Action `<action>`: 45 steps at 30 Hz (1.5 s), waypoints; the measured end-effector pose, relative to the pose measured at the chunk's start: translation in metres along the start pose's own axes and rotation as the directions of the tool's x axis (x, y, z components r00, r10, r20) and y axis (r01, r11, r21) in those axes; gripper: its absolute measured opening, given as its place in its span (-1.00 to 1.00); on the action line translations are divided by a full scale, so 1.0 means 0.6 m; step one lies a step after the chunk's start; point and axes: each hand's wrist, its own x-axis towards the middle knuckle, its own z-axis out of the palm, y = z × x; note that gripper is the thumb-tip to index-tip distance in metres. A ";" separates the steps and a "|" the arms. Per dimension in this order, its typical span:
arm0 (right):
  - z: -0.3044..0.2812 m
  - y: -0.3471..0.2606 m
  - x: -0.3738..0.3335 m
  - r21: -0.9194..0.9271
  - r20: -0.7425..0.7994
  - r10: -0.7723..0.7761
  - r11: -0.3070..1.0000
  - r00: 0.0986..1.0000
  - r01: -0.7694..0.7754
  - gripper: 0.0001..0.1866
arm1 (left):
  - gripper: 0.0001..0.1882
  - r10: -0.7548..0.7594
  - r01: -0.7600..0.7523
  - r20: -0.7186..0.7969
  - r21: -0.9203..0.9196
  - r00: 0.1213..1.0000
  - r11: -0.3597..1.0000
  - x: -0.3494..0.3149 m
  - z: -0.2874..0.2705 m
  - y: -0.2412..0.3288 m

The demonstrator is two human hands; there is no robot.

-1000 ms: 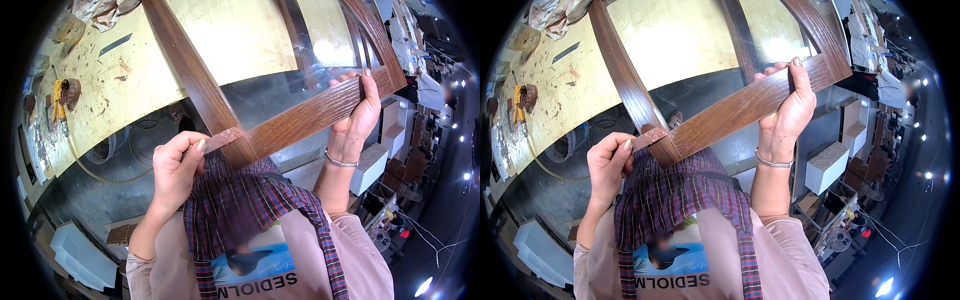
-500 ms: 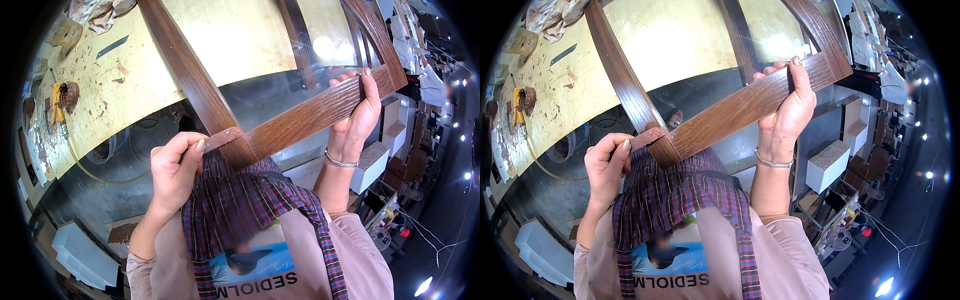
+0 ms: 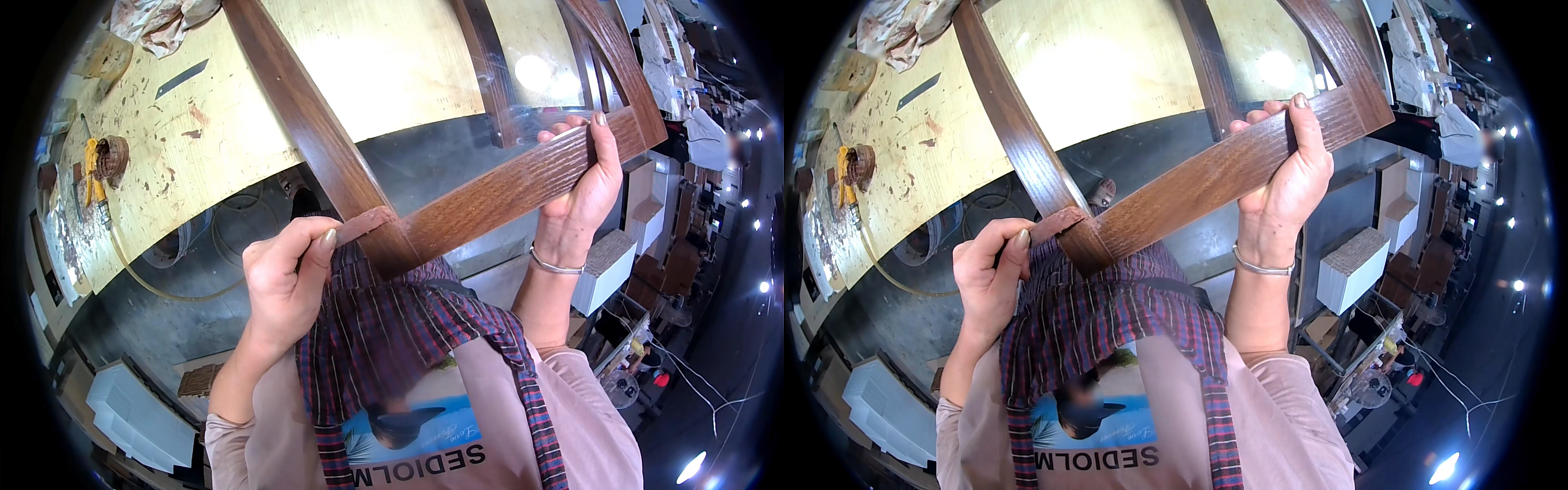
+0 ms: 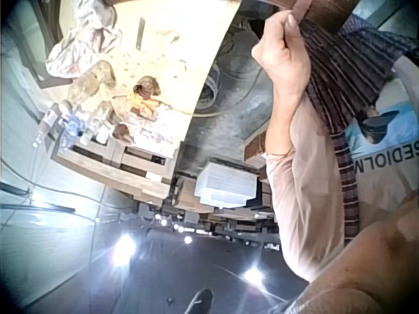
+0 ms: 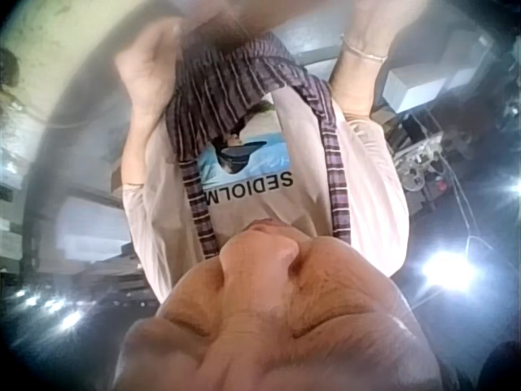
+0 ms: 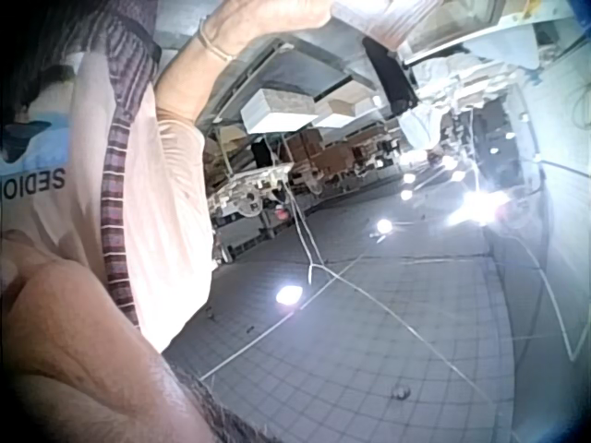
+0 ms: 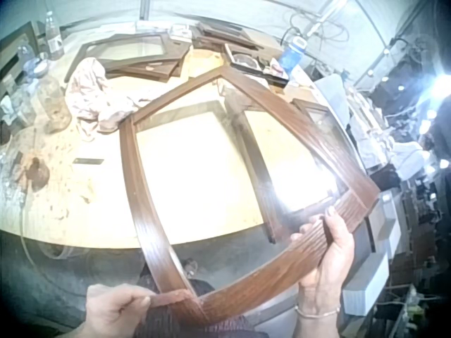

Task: The person removes residue from the edges of glass panels inside wooden frames using a hand-held scraper and a cloth.

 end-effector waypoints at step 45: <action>0.006 -0.023 0.006 -0.162 -0.036 -0.112 0.981 0.993 0.105 -0.80 | -0.82 0.407 0.399 -0.542 0.832 0.735 0.387 0.120 -0.447 -0.181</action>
